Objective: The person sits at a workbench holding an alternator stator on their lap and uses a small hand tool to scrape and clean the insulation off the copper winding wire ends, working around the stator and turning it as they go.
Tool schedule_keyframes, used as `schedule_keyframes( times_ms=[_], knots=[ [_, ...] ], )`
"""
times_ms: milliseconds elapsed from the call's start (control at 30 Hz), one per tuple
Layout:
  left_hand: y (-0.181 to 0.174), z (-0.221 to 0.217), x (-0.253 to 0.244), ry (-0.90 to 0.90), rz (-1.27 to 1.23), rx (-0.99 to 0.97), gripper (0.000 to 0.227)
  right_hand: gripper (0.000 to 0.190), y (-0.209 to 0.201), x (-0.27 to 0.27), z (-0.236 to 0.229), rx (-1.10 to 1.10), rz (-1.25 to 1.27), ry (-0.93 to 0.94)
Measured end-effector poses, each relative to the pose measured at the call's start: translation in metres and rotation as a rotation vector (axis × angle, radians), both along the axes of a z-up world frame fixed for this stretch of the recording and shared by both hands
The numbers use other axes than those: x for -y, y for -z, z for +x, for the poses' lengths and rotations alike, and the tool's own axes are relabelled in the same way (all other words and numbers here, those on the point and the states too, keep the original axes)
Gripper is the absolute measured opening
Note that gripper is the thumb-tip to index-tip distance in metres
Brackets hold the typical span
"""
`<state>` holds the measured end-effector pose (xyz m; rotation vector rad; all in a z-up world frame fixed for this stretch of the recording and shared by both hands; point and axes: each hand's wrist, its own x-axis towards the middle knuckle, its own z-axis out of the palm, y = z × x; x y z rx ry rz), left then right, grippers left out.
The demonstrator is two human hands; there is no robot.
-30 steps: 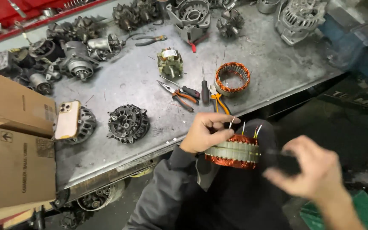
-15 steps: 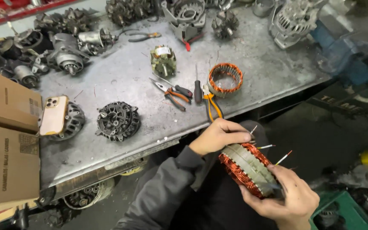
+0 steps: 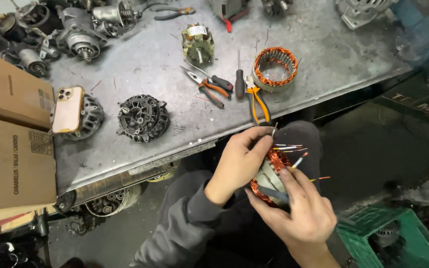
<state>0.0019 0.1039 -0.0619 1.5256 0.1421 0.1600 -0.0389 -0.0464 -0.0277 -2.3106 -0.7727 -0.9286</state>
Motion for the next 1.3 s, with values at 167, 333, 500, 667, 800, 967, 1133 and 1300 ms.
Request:
schedule_keyframes(
  times_ms=[167, 333, 500, 667, 800, 967, 1133, 1300],
  knots=[
    [0.016, 0.009, -0.007, 0.014, -0.254, -0.066, 0.028, 0.062, -0.024, -0.004, -0.002, -0.119, -0.036, -0.08],
    [0.032, 0.012, -0.014, -0.017, -0.327, -0.134, 0.024, 0.032, -0.028, 0.068, 0.022, -0.302, -0.027, -0.232],
    [0.026, 0.017, -0.009, 0.015, -0.192, -0.117, 0.024, 0.018, -0.04, 0.068, 0.104, -0.193, -0.328, 0.054],
    [0.015, 0.011, -0.003, 0.047, -0.151, -0.091, 0.024, 0.031, -0.032, 0.038, 0.144, -0.072, -0.749, -0.122],
    [0.016, 0.008, -0.005, 0.069, -0.061, -0.092, 0.024, 0.038, -0.032, 0.036, 0.155, -0.048, -0.849, 0.002],
    [0.025, 0.013, -0.014, 0.168, -0.082, -0.013, 0.021, 0.038, -0.019, 0.039, 0.162, 0.038, -0.712, -0.239],
    [0.034, 0.022, -0.034, 0.381, -0.248, 0.059, 0.019, 0.039, -0.03, 0.034, 0.174, -0.032, -0.692, -0.161],
    [0.033, 0.028, -0.043, 0.562, -0.292, 0.096, 0.018, 0.038, -0.03, 0.031, 0.182, 0.061, -0.75, -0.518]
  ],
)
